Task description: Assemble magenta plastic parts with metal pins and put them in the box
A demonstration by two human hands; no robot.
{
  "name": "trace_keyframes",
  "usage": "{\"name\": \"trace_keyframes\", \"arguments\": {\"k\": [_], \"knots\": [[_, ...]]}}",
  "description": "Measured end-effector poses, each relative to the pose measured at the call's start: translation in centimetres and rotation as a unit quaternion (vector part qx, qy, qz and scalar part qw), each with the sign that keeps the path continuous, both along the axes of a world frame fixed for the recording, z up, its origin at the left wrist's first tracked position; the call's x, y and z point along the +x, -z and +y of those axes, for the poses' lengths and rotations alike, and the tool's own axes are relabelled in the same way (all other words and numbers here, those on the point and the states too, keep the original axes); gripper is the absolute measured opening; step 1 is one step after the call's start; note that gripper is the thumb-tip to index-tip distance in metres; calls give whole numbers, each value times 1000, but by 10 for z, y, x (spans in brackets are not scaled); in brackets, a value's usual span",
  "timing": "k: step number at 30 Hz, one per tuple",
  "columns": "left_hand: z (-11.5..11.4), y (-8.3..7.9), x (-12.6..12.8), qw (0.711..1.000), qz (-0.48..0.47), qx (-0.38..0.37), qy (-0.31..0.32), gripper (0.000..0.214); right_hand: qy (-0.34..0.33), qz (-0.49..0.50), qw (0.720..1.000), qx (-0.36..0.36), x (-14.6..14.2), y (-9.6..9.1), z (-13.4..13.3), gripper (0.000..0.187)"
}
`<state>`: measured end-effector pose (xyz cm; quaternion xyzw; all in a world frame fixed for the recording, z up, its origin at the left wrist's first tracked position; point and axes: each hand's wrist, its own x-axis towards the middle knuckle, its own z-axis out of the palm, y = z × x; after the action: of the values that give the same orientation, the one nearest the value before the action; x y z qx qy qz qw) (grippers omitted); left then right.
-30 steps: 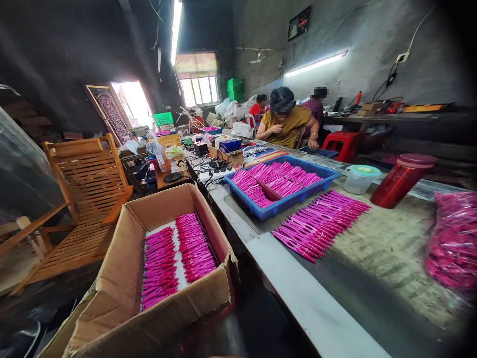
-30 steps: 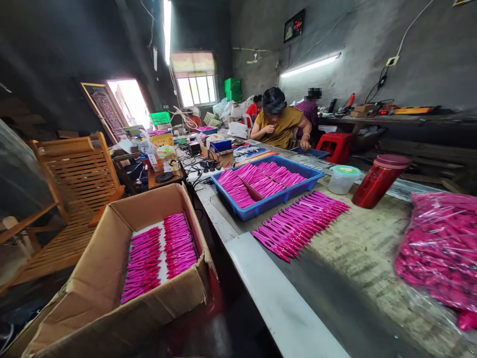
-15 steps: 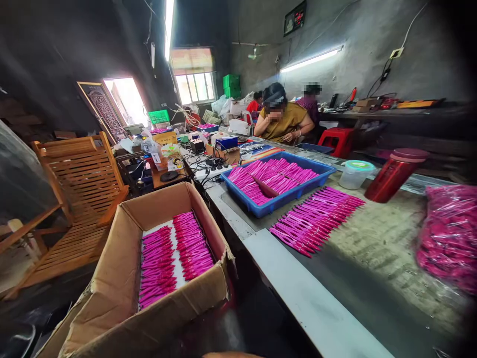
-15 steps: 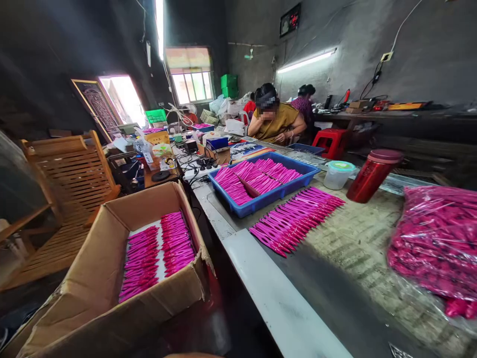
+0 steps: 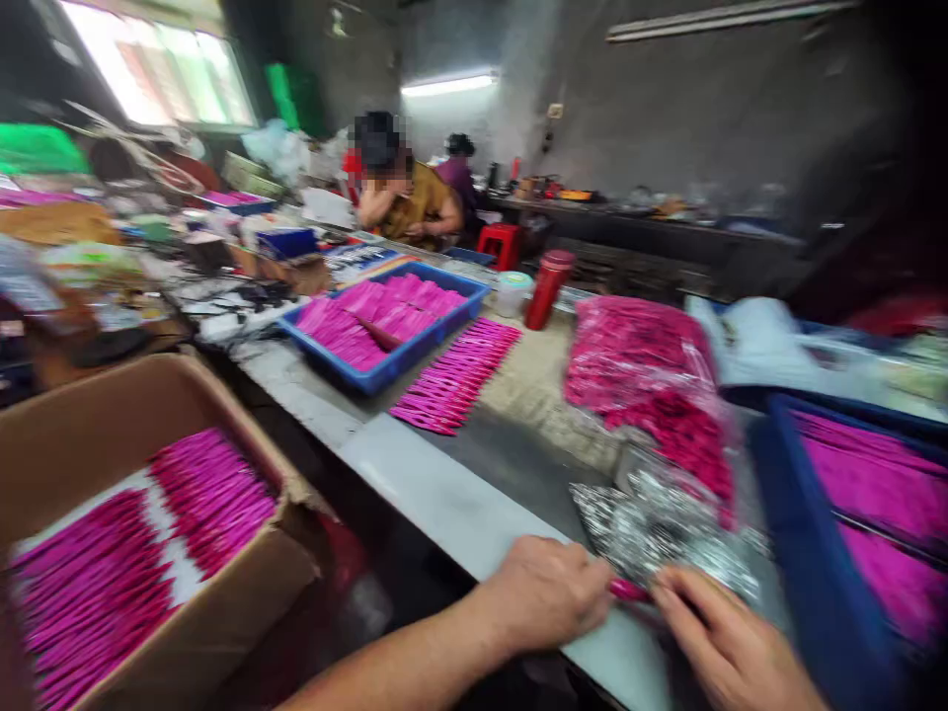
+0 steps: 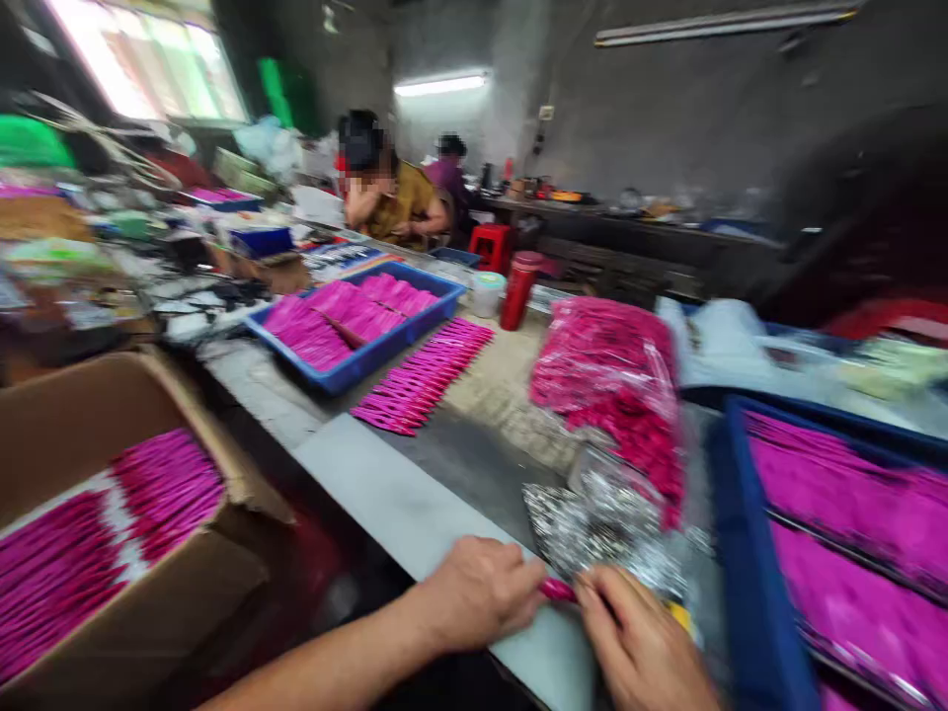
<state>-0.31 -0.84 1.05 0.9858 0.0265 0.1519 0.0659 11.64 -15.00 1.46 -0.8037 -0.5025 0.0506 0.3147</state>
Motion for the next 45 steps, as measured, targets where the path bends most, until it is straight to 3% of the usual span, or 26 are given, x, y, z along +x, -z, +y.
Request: {"name": "trace_keyframes", "arguments": {"k": [1,4,8,16,28,34,45], "knots": [[2,-1,0,1000,-3,-1,-14,15,2,4,1000,-22,-3,-11,2,24],[7,2,3,998,-28,-31,38,19,11,-3,998,-64,-9,-33,17,24],[10,7,9,997,-58,-28,48,22,26,5,992,-119,-10,-42,27,19],[9,6,11,996,-80,22,37,15,6,-16,984,-176,-10,-42,27,17],[9,6,11,997,-63,19,52,13,-6,-30,974,-223,-9,-45,31,21],[8,8,11,996,-61,19,61,12,36,-17,975,-219,-10,-40,34,22],[9,11,11,997,-44,25,62,13,20,-15,985,-173,-14,-34,32,19]]}}
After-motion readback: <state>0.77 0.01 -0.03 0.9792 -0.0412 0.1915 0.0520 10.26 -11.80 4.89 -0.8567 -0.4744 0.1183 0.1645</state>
